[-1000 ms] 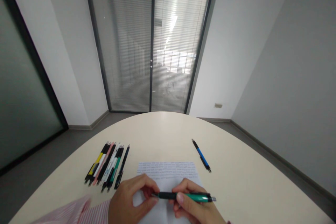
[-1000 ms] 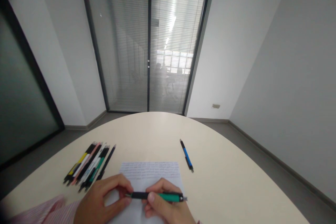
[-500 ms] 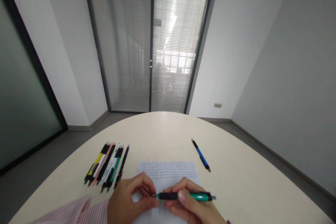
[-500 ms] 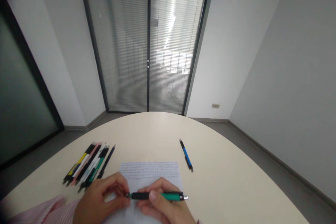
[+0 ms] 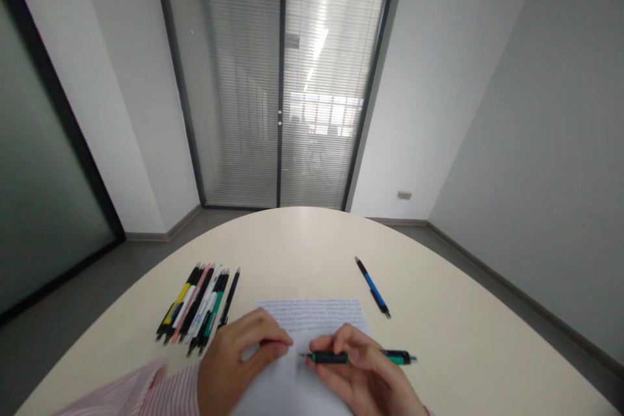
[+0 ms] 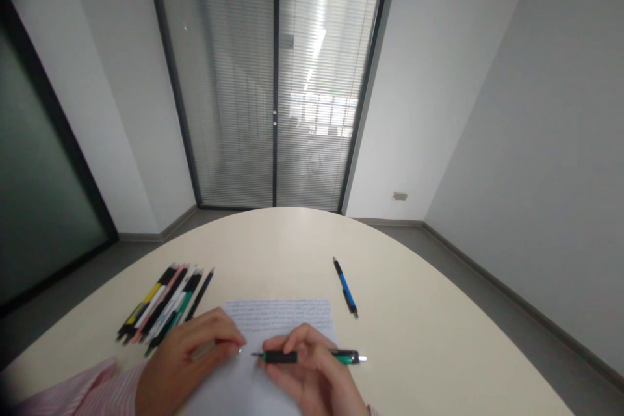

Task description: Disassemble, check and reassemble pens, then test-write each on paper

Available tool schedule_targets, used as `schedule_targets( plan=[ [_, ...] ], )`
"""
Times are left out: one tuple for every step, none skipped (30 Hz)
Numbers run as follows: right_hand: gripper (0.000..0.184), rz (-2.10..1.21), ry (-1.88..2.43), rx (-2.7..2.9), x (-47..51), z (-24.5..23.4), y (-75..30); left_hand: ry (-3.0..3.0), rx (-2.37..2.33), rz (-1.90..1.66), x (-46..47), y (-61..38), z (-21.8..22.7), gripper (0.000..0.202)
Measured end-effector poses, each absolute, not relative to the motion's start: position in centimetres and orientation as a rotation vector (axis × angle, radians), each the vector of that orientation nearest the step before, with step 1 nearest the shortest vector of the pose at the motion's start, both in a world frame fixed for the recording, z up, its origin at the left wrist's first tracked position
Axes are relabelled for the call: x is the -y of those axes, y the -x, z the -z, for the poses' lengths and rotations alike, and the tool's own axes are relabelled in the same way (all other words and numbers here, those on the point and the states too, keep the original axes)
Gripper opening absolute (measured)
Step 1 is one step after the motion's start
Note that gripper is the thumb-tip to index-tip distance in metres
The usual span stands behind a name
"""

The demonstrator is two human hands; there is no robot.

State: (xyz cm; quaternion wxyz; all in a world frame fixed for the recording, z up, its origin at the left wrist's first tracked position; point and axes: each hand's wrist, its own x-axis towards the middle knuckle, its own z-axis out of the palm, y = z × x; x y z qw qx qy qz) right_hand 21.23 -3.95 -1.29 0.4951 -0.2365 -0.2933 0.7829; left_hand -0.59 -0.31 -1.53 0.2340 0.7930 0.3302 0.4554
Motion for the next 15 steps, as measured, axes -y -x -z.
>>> schedule_targets(
  plan=[
    [0.009,-1.885,0.575,0.692,3.9,1.4,-21.3,-2.219,-0.916,-1.225,0.1,0.8,1.9,0.016],
    [0.008,-1.876,0.576,0.675,3.8,1.5,-21.3,-2.269,-0.934,-1.194,-0.1,0.9,2.3,0.017],
    [0.008,-1.872,0.576,0.66,3.8,1.6,-21.3,-2.327,-0.957,-1.154,-0.3,1.0,2.7,0.018],
    [0.008,-1.869,0.576,0.648,3.7,1.7,-21.3,-2.386,-0.989,-1.116,-0.4,1.1,3.2,0.018],
    [0.008,-1.867,0.578,0.638,3.7,1.8,-21.3,-2.437,-1.029,-1.1,-0.4,1.1,3.6,0.018],
    [0.008,-1.865,0.583,0.629,3.7,1.8,-21.4,-2.468,-1.079,-1.088,-0.4,1.1,4.0,0.022],
    [0.008,-1.863,0.587,0.624,3.7,1.9,-21.4,-2.484,-1.12,-1.082,-0.3,1.0,4.4,0.027],
    [0.008,-1.863,0.591,0.621,3.6,1.9,-21.4,-2.487,-1.151,-1.082,-0.2,1.0,4.7,0.034],
    [0.008,-1.863,0.594,0.619,3.6,1.9,-21.4,-2.481,-1.166,-1.08,-0.1,0.9,5.0,0.039],
    [0.008,-1.863,0.595,0.619,3.6,2.0,-21.4,-2.474,-1.166,-1.079,0.1,0.8,5.1,0.043],
    [0.008,-1.866,0.594,0.619,3.6,2.0,-21.4,-2.466,-1.165,-1.081,0.2,0.7,5.1,0.046],
    [0.009,-1.868,0.592,0.619,3.6,2.1,-21.4,-2.461,-1.171,-1.091,0.3,0.6,5.0,0.047],
    [0.009,-1.87,0.591,0.619,3.6,2.1,-21.5,-2.456,-1.182,-1.108,0.4,0.5,4.9,0.048],
    [0.009,-1.872,0.59,0.62,3.6,2.1,-21.5,-2.452,-1.189,-1.132,0.5,0.4,4.6,0.048],
    [0.009,-1.873,0.588,0.622,3.6,2.0,-21.5,-2.445,-1.185,-1.17,0.5,0.3,4.3,0.046]
  ],
)
